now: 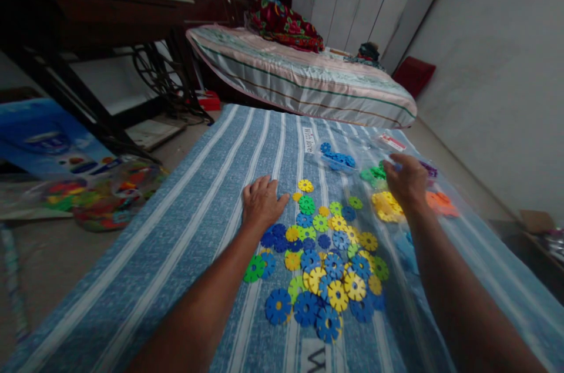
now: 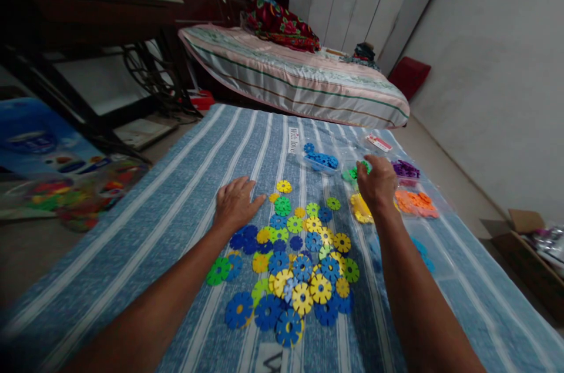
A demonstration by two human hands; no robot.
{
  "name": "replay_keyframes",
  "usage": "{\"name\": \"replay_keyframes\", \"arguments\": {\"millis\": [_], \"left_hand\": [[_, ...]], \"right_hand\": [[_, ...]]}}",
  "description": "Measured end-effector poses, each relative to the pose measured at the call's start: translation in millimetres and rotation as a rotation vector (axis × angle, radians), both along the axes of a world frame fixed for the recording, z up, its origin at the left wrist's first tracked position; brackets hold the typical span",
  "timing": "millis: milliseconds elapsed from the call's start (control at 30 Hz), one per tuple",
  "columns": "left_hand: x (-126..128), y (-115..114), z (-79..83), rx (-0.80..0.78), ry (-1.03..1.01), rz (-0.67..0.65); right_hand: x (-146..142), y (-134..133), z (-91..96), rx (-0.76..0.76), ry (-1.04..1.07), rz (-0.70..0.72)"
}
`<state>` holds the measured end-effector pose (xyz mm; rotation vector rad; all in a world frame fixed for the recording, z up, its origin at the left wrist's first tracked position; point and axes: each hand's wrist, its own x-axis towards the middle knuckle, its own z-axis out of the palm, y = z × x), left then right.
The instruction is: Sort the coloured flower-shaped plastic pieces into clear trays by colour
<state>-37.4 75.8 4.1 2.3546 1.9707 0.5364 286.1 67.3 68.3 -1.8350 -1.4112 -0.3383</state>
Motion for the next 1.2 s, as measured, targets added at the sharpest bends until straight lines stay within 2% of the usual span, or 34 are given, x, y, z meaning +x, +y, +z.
{"name": "replay_keyframes", "arguments": {"millis": [133,233,333,467,667,967,1100,1200], "left_hand": [[0,0,-0.8,0.003,0.009,0.0],[0,0,-0.8,0.01,0.009,-0.001],[0,0,-0.5,0.02,0.006,-0.005],[0,0,-0.3,0.017,0.01,0.003],[0,1,-4.0,0.038,0.003,-0.002],[-2,3,-6.1,0.047,0.004,-0.006],[-1,3,-4.6,0.034,-0.001,0.0],[0,2,-3.6,0.027,0.0,-0.005]], "right_hand": [[-47,-19,-26.7,-0.254,-0.057,0.329],[-90,-30,-42.1,-0.429,-0.105,0.515],[-121,-32,-47.8,-0.529,-0.169,0.598],[-141,-28,-47.9,-0.592,-0.235,0.564],[-149,-28,-50.9,-0.619,-0.255,0.521],[-144,-37,-51.3,-0.492,-0.266,0.583],[-131,-38,-47.5,-0.452,-0.255,0.585],[-107,-32,-37.5,-0.407,-0.262,0.539]]}}
